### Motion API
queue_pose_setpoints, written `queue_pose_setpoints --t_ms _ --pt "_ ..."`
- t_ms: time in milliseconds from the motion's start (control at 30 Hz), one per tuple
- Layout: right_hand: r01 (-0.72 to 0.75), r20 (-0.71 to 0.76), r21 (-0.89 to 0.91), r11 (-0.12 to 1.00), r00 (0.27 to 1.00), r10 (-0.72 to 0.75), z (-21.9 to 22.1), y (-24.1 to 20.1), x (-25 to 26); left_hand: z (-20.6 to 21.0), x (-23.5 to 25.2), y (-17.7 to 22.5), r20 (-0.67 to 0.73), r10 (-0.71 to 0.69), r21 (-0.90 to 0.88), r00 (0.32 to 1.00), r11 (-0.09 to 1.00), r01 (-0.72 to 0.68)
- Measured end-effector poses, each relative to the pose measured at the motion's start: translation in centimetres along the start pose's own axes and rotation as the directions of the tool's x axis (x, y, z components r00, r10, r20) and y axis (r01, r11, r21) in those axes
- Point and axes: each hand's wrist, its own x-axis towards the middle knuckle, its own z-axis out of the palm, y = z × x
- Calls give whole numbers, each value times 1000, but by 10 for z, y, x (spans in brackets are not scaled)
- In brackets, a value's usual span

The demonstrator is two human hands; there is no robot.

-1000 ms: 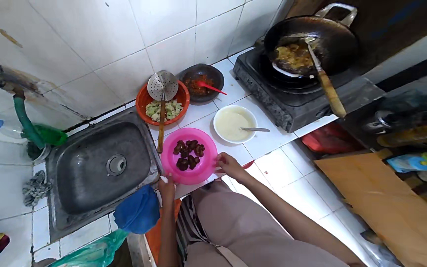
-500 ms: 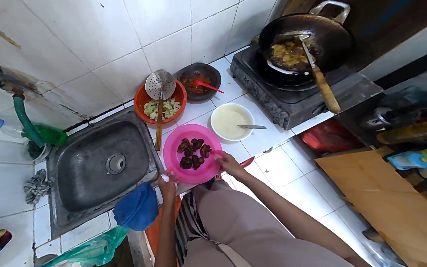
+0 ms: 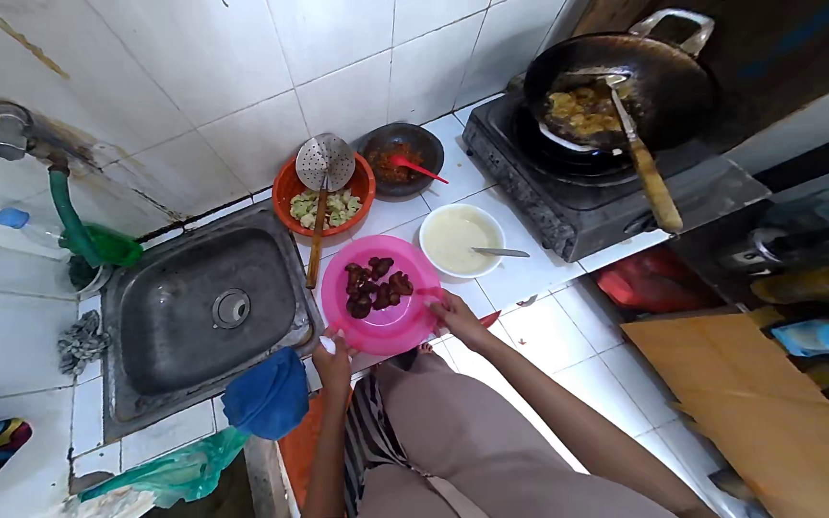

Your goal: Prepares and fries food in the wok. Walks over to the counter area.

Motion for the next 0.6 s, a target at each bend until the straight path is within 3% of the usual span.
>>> queue_pose_setpoints --t_ms 67,267,433,600 --pt "29 12 9 1000 1000 -29 -2 0 -3 -1 -7 1 -13 36 -14 999 999 -36" --pt "-94 14 0 996 995 94 1 9 11 1 3 -13 11 12 21 1000 1000 -12" --pt "13 -15 27 1000 1000 -13 0 0 -3 -1 -8 -4 -17 88 -16 996 996 -88" --pt "-111 -4 -26 994 994 111 0 3 2 1 -4 -8 -4 -39 64 999 997 39"
